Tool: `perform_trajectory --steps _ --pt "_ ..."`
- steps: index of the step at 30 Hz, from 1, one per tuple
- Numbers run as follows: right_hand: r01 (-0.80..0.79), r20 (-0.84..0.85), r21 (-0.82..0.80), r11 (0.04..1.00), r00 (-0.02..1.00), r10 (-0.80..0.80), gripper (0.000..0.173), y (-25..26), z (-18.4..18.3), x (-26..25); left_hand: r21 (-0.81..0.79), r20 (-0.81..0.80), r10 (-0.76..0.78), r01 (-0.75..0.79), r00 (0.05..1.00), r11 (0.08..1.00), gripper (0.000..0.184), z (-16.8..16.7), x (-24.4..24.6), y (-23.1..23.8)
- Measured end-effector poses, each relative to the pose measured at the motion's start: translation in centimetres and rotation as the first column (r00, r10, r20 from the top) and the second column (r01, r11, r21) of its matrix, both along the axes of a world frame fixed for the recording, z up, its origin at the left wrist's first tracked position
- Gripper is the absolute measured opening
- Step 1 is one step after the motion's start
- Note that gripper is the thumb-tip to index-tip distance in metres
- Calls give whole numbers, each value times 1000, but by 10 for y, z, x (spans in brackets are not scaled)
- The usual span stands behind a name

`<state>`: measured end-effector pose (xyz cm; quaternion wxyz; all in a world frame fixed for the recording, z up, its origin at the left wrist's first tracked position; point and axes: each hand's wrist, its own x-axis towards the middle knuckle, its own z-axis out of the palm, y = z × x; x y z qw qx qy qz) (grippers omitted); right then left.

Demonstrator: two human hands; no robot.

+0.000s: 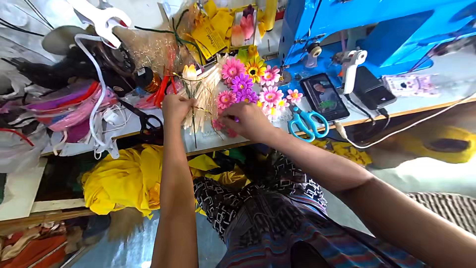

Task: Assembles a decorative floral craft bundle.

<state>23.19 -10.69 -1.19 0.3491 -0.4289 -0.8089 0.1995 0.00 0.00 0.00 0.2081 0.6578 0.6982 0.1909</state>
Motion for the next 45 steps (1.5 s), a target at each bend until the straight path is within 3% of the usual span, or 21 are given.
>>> perform_trajectory --steps 4,7,16,19,22,27,30,33,35,38,42,45 --pt "145 360 -72 987 927 -110 35 55 -4 -54 -78 -64 72 -76 995 994 49 3 12 11" --pt "180 493 -46 983 860 -135 22 73 -7 -77 -55 -36 114 -116 993 992 39 -3 12 18" --pt "225 465 -69 972 869 -169 20 99 2 -42 159 154 117 -142 981 977 41 28 -8 2" --pt "275 478 -91 957 855 -201 23 112 5 -29 177 210 125 -163 970 971 41 33 -10 1" --pt "292 469 -119 949 859 -205 27 121 10 -18 161 296 142 -196 945 967 31 28 -7 -1" --pt "245 200 -267 932 960 -195 40 124 21 -3 59 581 149 -224 800 973 28 6 1 -11" --pt "80 34 -176 981 997 -75 39 119 25 -4 5 722 172 -254 671 967 23 -1 8 -20" --pt "-104 173 -27 994 979 107 38 114 29 -21 -6 751 183 -271 634 963 21 -2 11 -24" --pt "-169 332 8 986 930 157 23 115 33 -34 -2 753 180 -271 633 963 19 0 12 -26" --pt "-237 425 31 971 883 202 20 127 52 -44 -2 752 186 -280 632 960 22 5 12 -34" --pt "-91 350 180 979 936 22 26 151 81 -47 47 699 129 -226 703 973 28 1 -1 -50" --pt "72 397 117 990 911 -113 27 175 84 -50 96 690 79 -199 719 975 25 2 -9 -78"
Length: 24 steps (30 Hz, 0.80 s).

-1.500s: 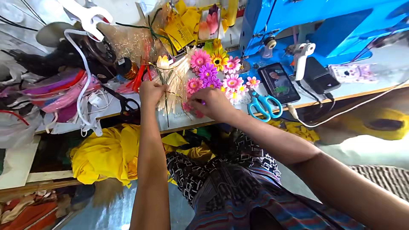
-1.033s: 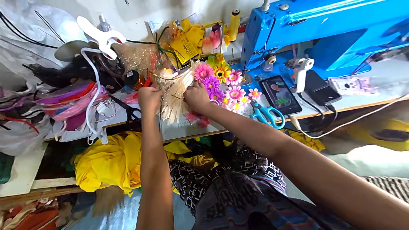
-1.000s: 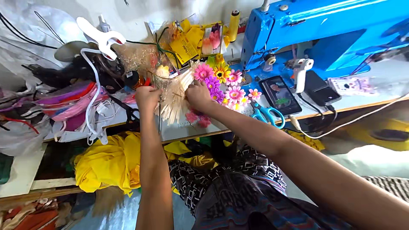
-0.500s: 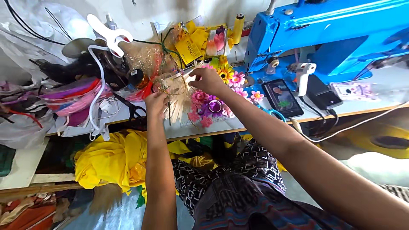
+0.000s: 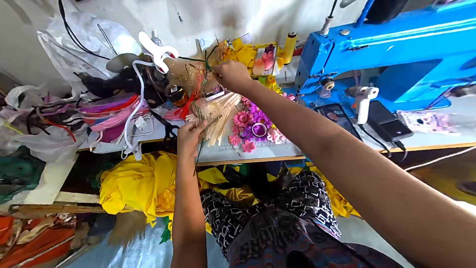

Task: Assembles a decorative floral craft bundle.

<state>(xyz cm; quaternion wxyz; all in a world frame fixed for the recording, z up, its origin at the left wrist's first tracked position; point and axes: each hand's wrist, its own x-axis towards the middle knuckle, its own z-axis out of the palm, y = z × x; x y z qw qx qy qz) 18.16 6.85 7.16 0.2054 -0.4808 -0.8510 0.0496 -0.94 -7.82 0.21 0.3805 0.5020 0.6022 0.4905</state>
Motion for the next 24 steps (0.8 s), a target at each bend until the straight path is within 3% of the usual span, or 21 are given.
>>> perform_trajectory --steps 4,8,10,14,18,20,24 --pt "7 59 -165 986 998 3 27 24 -41 0 107 106 -1 -10 994 994 15 -8 -7 -48" --pt "-16 -184 -108 994 983 -5 34 -3 -46 15 205 281 -6 -54 960 977 3 -14 -6 -66" --pt "34 -349 -70 997 936 -56 36 -32 -36 29 246 254 -9 -55 967 968 7 -14 -5 -68" --pt "93 -502 -31 995 860 -96 31 -74 -33 52 332 270 4 -97 963 938 4 -14 4 -51" --pt "-169 -677 -255 952 735 -51 31 -87 -47 49 447 337 -61 -102 940 889 7 -6 15 -34" --pt "-299 -764 -368 880 637 -103 34 -89 -50 38 480 352 -100 -88 931 873 10 -2 19 -30" --pt "-440 -792 -559 703 535 -294 42 -83 -53 15 519 371 -136 -84 918 850 11 9 22 -28"
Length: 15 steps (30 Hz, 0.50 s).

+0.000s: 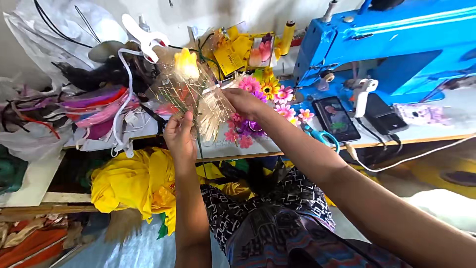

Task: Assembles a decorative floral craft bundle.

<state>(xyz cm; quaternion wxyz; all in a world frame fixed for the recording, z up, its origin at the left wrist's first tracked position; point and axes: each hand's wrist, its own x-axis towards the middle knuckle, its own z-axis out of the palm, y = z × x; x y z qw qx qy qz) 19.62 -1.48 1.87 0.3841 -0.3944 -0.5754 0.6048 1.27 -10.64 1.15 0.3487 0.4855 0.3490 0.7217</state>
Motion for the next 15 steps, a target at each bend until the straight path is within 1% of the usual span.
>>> perform_trajectory --steps 2,3,4,5,6,7,8,9,11,12,13,15 --pt "-56 -78 -218 974 996 40 47 0 0 -11 42 -5 -18 19 1000 999 12 7 -2 1" --pt "-101 -128 -288 952 990 66 50 0 -2 -16 59 1 -28 28 1000 998 13 10 -3 3" --pt "-168 -200 -321 932 974 107 52 1 -4 -18 67 4 -29 29 1000 997 14 13 -3 4" --pt "-247 -289 -329 911 945 152 59 2 -7 -18 65 9 -28 28 1000 997 14 15 -4 6" --pt "-311 -366 -306 900 911 191 64 3 -7 -18 56 11 -25 24 1000 998 13 16 -4 8" --pt "-329 -418 -263 907 886 200 65 1 -5 -18 37 11 -16 16 1000 999 10 15 -5 12" --pt "-306 -446 -215 927 875 186 61 -1 -3 -17 11 3 0 0 1000 1000 8 13 -5 15" --pt "-254 -459 -172 952 875 151 53 -4 -1 -17 -11 -4 17 -17 1000 1000 7 8 -6 19" --pt "-101 -486 -105 989 873 38 26 -7 -2 -18 -42 -20 61 -62 998 997 5 -5 -7 25" --pt "-41 -470 -92 995 882 -7 17 -9 -2 -18 -51 -22 88 -89 996 995 4 -11 -6 26" --pt "14 -437 -75 997 898 -46 13 -13 -2 -17 -58 -17 116 -117 993 991 3 -15 -3 27" --pt "103 -366 -23 994 925 -104 13 -25 -4 -16 -64 21 148 -146 989 987 4 -20 6 24"
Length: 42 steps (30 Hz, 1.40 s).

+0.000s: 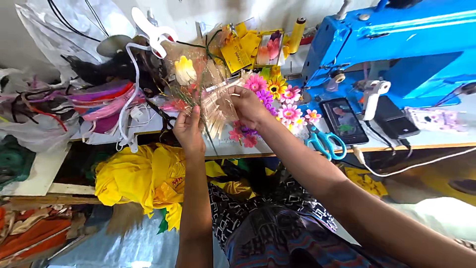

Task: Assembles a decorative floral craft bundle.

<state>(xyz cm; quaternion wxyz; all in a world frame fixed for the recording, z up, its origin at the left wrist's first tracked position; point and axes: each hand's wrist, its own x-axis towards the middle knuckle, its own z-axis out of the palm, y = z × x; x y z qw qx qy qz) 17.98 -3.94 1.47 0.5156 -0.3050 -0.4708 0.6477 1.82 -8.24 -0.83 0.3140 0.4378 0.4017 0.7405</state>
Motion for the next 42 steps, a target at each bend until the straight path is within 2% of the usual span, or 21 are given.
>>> perform_trajectory --steps 3,5,8,13,18,21,23,25,29,30,32,34,37,42 --pt "120 40 85 989 992 -124 15 -16 -12 -1 -6 80 15 -15 997 1000 6 -3 15 -10" --pt "208 -24 90 974 978 -206 20 -29 -19 -4 -5 126 10 -10 992 1000 6 -5 25 -17" --pt "216 -63 109 970 976 -210 32 -47 -22 -4 -25 139 3 1 990 1000 7 -6 35 -29" --pt "227 49 294 929 967 -251 15 -65 -24 1 -86 101 -99 108 990 990 15 -7 43 -48" --pt "360 57 383 851 910 -411 15 -81 -36 -8 -142 57 -26 33 998 989 17 -11 69 -60" --pt "404 35 386 829 892 -451 17 -85 -43 -13 -153 102 10 5 995 988 19 -16 84 -63" --pt "383 70 359 851 898 -434 19 -86 -43 -13 -181 139 52 -26 989 983 18 -18 87 -62" --pt "289 127 382 878 925 -359 28 -86 -44 -8 -162 169 49 -22 984 987 16 -18 85 -60" --pt "108 249 494 863 933 -259 58 -88 -50 6 -147 218 45 -13 975 989 16 -12 76 -60" --pt "108 269 504 857 923 -275 54 -91 -47 8 -151 216 50 -17 975 988 17 -12 74 -60" --pt "172 255 475 863 912 -323 28 -94 -37 10 -153 183 54 -26 982 988 18 -13 72 -59" --pt "241 130 370 897 943 -307 12 -91 -29 10 -149 170 43 -17 984 989 16 -12 75 -61" --pt "328 1 265 907 940 -341 12 -87 -28 4 -160 201 34 -2 979 987 16 -9 81 -64" --pt "418 13 346 840 893 -450 14 -82 -41 -11 -176 299 0 55 954 983 17 -10 87 -62"
